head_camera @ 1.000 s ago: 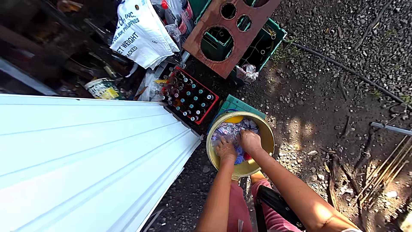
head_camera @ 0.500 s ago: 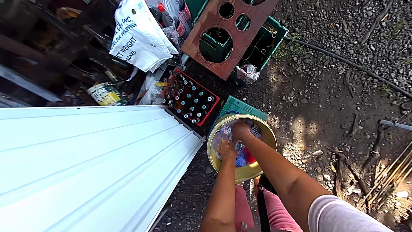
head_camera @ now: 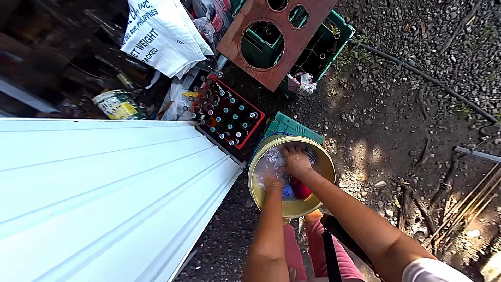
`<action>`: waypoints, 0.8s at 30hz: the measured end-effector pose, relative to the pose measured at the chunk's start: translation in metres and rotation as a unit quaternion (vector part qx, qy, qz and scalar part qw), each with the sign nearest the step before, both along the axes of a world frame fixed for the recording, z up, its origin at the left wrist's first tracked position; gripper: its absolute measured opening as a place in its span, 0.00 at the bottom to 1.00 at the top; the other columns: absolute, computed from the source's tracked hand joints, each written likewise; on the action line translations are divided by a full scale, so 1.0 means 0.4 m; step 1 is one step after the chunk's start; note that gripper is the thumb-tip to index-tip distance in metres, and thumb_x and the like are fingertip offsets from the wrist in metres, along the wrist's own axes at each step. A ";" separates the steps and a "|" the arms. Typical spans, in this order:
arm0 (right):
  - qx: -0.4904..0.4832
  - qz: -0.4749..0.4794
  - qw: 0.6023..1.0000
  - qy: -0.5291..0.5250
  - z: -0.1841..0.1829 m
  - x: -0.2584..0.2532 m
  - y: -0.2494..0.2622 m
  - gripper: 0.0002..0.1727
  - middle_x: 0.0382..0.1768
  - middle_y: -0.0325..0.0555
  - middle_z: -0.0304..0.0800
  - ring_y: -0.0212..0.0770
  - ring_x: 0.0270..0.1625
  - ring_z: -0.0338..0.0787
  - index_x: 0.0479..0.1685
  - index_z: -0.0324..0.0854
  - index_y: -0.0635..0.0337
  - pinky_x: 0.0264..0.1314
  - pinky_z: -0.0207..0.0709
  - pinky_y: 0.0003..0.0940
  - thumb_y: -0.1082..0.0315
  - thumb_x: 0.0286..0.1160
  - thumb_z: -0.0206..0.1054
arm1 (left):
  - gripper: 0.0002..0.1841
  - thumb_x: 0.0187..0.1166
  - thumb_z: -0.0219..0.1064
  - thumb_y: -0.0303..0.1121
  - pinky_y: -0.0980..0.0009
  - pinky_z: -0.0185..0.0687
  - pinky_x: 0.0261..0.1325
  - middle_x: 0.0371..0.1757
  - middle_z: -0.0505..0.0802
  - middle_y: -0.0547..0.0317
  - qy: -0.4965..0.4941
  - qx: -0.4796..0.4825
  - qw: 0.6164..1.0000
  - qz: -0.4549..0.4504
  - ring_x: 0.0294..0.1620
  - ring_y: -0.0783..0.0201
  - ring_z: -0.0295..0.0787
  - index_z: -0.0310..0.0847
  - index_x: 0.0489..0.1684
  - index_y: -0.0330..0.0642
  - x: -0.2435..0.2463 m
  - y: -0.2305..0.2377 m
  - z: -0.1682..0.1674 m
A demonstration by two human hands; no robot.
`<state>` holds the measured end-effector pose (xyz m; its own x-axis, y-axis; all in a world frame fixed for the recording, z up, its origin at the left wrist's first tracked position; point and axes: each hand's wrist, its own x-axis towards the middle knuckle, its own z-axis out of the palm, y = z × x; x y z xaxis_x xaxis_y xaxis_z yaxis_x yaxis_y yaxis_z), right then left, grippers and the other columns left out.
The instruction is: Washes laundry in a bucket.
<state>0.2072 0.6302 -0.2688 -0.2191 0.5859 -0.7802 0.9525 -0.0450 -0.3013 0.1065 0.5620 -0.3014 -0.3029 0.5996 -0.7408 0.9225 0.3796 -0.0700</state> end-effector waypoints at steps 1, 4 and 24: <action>0.012 -0.004 1.000 -0.006 0.018 0.020 -0.014 0.58 0.90 0.64 0.57 0.71 0.89 0.58 0.94 0.57 0.45 0.79 0.61 0.74 0.44 0.56 0.83 | 0.43 0.77 0.69 0.45 0.34 0.51 0.89 0.92 0.60 0.31 -0.029 -0.041 0.999 -0.004 0.93 0.34 0.52 0.56 0.92 0.33 -0.008 -0.002 0.002; -0.054 0.002 0.998 -0.031 0.050 0.089 -0.075 0.75 0.96 0.66 0.30 0.74 0.95 0.37 0.98 0.39 0.35 0.85 0.50 0.77 0.43 0.42 0.91 | 0.56 0.65 0.80 0.46 0.34 0.67 0.80 0.90 0.59 0.25 -0.084 -0.113 0.990 0.000 0.86 0.29 0.65 0.49 0.94 0.34 -0.028 0.017 0.045; -0.192 0.013 0.974 -0.119 -0.003 0.036 -0.135 0.39 0.79 0.72 0.72 0.72 0.81 0.73 0.78 0.71 0.72 0.73 0.70 0.73 0.59 0.68 0.76 | 0.64 0.57 0.85 0.47 0.24 0.58 0.79 0.93 0.52 0.25 -0.048 -0.162 0.983 -0.070 0.90 0.23 0.50 0.41 0.97 0.43 0.037 -0.056 0.061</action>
